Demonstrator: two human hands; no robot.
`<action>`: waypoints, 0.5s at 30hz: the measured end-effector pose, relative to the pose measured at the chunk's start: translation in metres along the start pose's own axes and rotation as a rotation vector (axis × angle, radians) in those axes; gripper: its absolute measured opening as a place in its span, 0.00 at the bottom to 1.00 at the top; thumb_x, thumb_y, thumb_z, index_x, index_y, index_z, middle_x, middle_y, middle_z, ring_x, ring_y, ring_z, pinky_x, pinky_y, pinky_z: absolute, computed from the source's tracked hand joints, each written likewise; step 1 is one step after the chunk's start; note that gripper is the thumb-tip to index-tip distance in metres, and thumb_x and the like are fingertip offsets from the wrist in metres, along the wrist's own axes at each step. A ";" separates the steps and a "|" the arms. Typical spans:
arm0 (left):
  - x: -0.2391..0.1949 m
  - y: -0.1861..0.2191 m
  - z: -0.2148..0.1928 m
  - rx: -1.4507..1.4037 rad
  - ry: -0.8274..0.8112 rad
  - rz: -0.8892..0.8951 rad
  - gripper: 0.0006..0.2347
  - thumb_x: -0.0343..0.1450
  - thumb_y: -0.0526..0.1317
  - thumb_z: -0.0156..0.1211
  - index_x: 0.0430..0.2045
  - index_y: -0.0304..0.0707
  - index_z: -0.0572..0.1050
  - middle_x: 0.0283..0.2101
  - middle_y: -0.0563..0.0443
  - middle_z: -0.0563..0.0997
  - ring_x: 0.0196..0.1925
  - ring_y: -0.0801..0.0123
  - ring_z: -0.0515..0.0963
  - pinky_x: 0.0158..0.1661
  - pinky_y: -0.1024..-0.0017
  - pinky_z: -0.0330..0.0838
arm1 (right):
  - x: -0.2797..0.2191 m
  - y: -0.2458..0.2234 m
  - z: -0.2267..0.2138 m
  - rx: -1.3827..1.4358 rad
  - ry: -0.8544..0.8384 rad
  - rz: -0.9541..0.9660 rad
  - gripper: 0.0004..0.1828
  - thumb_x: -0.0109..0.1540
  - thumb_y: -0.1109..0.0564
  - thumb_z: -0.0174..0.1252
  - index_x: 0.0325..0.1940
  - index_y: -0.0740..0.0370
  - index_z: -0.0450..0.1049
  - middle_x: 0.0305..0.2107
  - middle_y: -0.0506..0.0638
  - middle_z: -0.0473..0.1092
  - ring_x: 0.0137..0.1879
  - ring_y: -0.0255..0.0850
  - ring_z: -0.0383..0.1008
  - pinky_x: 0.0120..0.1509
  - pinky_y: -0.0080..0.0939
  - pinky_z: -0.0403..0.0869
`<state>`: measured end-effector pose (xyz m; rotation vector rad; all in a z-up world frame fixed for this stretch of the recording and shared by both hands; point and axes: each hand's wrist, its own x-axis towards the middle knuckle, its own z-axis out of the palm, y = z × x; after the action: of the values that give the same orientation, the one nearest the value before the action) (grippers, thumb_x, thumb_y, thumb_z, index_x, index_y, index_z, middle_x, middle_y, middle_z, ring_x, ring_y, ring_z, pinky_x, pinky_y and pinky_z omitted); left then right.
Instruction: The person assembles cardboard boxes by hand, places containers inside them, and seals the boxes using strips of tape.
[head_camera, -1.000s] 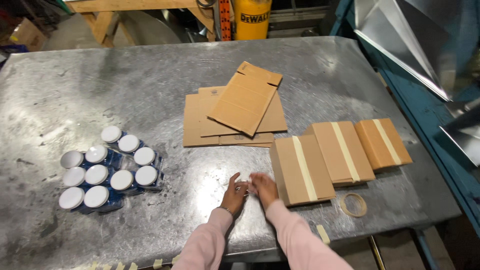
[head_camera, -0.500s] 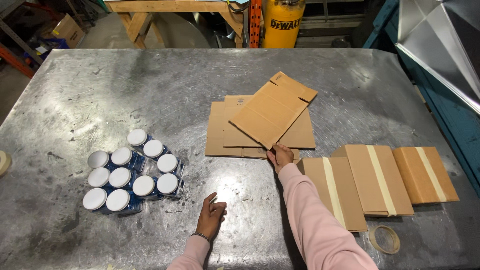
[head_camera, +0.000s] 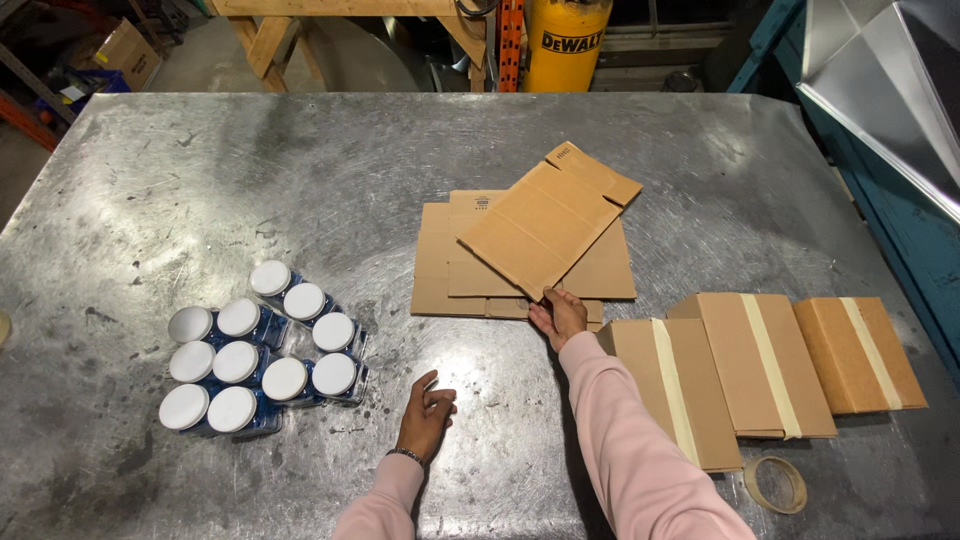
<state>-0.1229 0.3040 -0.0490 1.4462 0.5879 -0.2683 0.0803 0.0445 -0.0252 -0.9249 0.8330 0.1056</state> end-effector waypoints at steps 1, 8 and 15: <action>0.006 -0.001 0.000 -0.004 -0.002 0.012 0.28 0.75 0.39 0.65 0.73 0.47 0.67 0.51 0.45 0.87 0.42 0.64 0.85 0.41 0.67 0.79 | -0.002 0.000 0.002 0.010 -0.018 -0.005 0.15 0.67 0.59 0.71 0.48 0.55 0.68 0.48 0.56 0.74 0.54 0.58 0.83 0.60 0.55 0.86; 0.015 0.017 0.010 -0.016 -0.028 0.034 0.28 0.75 0.39 0.65 0.74 0.47 0.66 0.52 0.43 0.86 0.42 0.63 0.85 0.39 0.68 0.79 | 0.013 0.007 0.002 0.015 0.008 -0.067 0.24 0.63 0.73 0.67 0.54 0.57 0.64 0.43 0.65 0.77 0.41 0.52 0.84 0.49 0.45 0.88; 0.005 0.048 0.002 0.153 0.026 0.122 0.28 0.78 0.42 0.59 0.77 0.57 0.61 0.71 0.48 0.75 0.67 0.58 0.79 0.65 0.57 0.80 | -0.144 0.023 -0.034 -0.117 -0.173 0.111 0.30 0.66 0.75 0.58 0.70 0.64 0.59 0.65 0.73 0.71 0.67 0.60 0.77 0.72 0.51 0.80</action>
<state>-0.0933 0.3092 -0.0105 1.6292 0.5063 -0.2021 -0.0484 0.0708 0.0456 -0.9644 0.7227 0.3290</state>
